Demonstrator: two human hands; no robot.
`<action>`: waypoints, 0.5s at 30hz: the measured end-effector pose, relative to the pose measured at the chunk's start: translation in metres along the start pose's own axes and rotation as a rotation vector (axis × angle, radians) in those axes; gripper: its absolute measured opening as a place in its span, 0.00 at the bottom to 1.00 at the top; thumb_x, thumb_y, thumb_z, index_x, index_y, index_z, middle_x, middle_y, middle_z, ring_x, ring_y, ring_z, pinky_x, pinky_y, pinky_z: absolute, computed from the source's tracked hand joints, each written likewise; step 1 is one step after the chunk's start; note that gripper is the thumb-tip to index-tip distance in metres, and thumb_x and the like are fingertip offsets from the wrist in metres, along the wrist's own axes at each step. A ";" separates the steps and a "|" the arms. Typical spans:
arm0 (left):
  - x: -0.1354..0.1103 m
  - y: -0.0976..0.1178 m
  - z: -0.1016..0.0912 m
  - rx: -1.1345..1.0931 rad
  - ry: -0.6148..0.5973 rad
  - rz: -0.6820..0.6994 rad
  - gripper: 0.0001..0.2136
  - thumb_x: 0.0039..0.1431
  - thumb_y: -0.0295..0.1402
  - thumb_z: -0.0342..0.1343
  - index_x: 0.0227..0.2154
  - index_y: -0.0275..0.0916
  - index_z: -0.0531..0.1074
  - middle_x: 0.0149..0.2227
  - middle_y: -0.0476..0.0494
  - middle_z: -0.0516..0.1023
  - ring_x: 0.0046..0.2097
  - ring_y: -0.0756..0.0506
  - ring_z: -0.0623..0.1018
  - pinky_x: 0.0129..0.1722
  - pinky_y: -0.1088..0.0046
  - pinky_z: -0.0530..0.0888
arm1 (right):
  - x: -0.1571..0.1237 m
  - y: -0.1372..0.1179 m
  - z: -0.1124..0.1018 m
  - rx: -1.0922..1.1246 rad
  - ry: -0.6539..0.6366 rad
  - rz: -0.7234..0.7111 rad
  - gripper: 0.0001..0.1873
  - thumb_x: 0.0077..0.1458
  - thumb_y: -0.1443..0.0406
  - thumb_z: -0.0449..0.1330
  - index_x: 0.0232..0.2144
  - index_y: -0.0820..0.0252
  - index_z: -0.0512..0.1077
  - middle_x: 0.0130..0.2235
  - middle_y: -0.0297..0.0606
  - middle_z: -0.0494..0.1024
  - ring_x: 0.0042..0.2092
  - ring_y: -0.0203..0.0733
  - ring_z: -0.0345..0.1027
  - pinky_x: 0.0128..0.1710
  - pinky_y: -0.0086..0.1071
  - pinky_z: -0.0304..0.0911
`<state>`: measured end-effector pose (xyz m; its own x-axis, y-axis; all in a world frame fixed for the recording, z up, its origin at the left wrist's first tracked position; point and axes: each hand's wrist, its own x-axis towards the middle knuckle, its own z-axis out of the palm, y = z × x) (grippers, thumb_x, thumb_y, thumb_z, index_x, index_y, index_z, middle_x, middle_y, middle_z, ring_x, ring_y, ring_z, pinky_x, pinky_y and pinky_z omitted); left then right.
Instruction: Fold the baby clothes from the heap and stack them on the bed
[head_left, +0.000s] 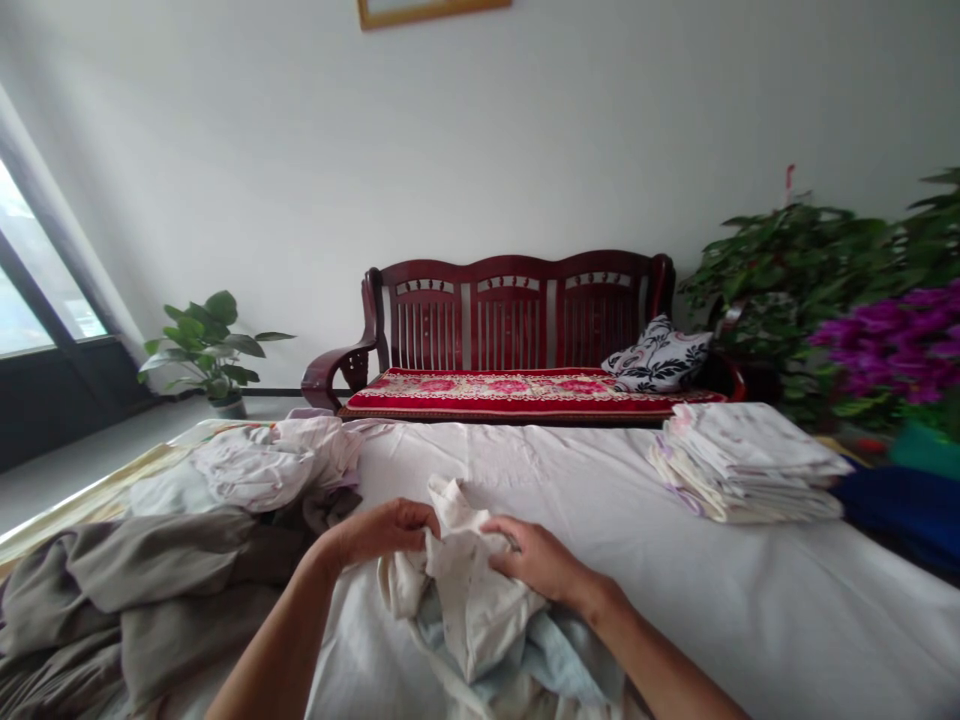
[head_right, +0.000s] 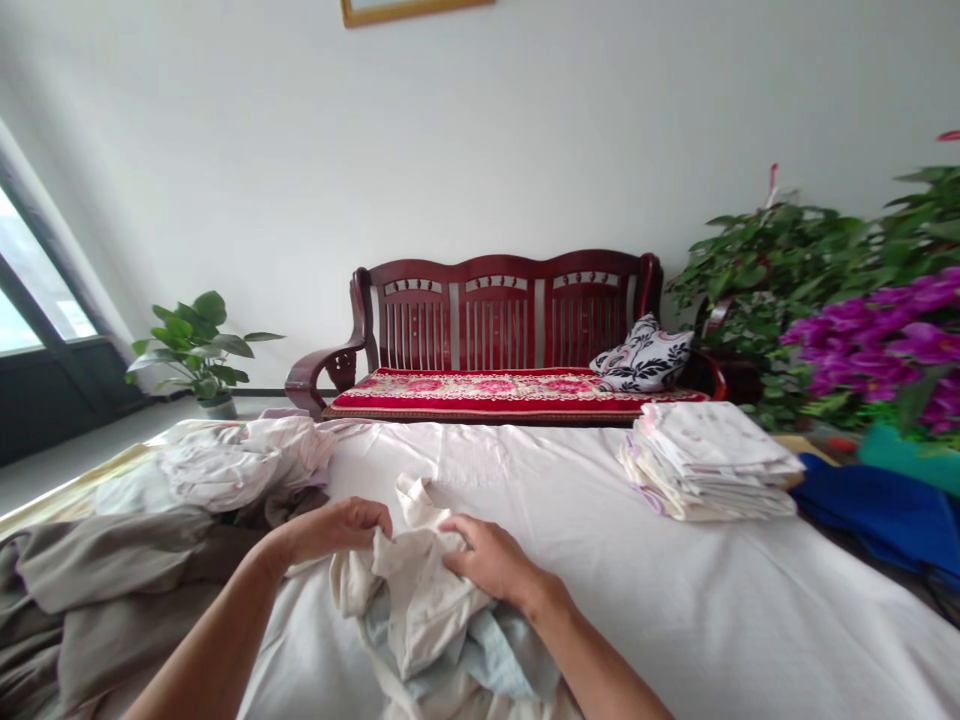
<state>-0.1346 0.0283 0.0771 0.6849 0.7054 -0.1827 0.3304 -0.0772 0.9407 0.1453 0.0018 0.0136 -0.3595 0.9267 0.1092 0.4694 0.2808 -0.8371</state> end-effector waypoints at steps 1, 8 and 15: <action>0.000 0.001 -0.001 -0.008 0.045 0.011 0.14 0.52 0.44 0.65 0.34 0.38 0.77 0.32 0.47 0.79 0.34 0.47 0.76 0.38 0.72 0.71 | -0.001 -0.005 0.000 -0.037 0.022 -0.005 0.15 0.51 0.62 0.60 0.42 0.53 0.78 0.41 0.35 0.82 0.45 0.47 0.75 0.44 0.34 0.64; 0.005 -0.004 -0.018 -0.012 0.534 0.094 0.18 0.52 0.49 0.60 0.32 0.38 0.70 0.27 0.52 0.71 0.29 0.50 0.70 0.28 0.77 0.66 | -0.006 -0.016 -0.044 0.133 0.683 -0.006 0.15 0.57 0.53 0.55 0.35 0.57 0.73 0.31 0.35 0.77 0.34 0.43 0.69 0.36 0.32 0.64; 0.016 -0.006 -0.024 0.007 0.693 0.098 0.22 0.50 0.55 0.59 0.30 0.38 0.69 0.24 0.53 0.69 0.26 0.50 0.69 0.26 0.76 0.64 | -0.021 -0.017 -0.119 0.373 1.394 -0.092 0.17 0.52 0.54 0.61 0.37 0.60 0.74 0.32 0.33 0.73 0.28 0.35 0.60 0.24 0.28 0.56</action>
<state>-0.1411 0.0568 0.0758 0.1405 0.9815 0.1300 0.2939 -0.1668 0.9412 0.2411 0.0074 0.0893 0.7898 0.4553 0.4111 0.1765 0.4731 -0.8631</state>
